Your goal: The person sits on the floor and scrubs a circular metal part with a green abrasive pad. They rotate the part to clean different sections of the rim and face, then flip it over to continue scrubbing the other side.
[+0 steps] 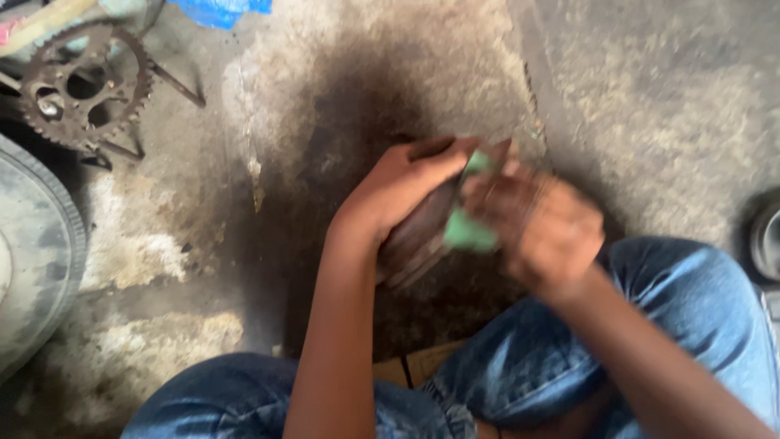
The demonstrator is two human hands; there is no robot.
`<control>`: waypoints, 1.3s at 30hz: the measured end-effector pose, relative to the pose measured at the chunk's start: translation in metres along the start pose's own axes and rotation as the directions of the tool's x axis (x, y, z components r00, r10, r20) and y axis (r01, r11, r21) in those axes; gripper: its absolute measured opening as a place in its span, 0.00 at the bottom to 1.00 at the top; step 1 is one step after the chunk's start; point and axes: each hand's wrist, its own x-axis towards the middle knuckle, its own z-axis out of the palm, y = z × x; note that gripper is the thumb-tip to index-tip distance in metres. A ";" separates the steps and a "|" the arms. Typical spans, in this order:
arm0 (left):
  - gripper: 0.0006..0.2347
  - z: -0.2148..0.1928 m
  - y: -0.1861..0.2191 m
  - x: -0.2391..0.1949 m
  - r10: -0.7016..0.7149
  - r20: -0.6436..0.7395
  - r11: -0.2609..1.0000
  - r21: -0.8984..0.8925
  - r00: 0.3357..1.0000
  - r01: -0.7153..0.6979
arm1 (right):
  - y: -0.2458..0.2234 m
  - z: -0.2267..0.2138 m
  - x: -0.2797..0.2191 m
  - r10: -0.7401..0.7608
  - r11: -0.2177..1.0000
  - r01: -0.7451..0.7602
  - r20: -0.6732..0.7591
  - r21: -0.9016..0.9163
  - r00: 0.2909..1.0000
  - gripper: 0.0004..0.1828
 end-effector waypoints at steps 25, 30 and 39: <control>0.35 -0.016 -0.011 0.004 -0.048 -0.044 0.999 -0.019 0.998 0.047 | 0.011 0.006 -0.001 0.171 0.983 -0.167 -0.045 0.070 0.984 0.24; 0.36 -0.025 -0.015 0.003 -0.011 -0.036 0.989 -0.149 0.999 0.005 | 0.002 0.010 0.005 -0.016 0.993 0.023 -0.060 0.114 0.998 0.22; 0.34 -0.025 -0.002 -0.004 0.083 -0.020 0.997 -0.005 0.996 -0.083 | 0.005 0.013 0.004 0.039 0.993 -0.028 -0.100 0.113 0.994 0.17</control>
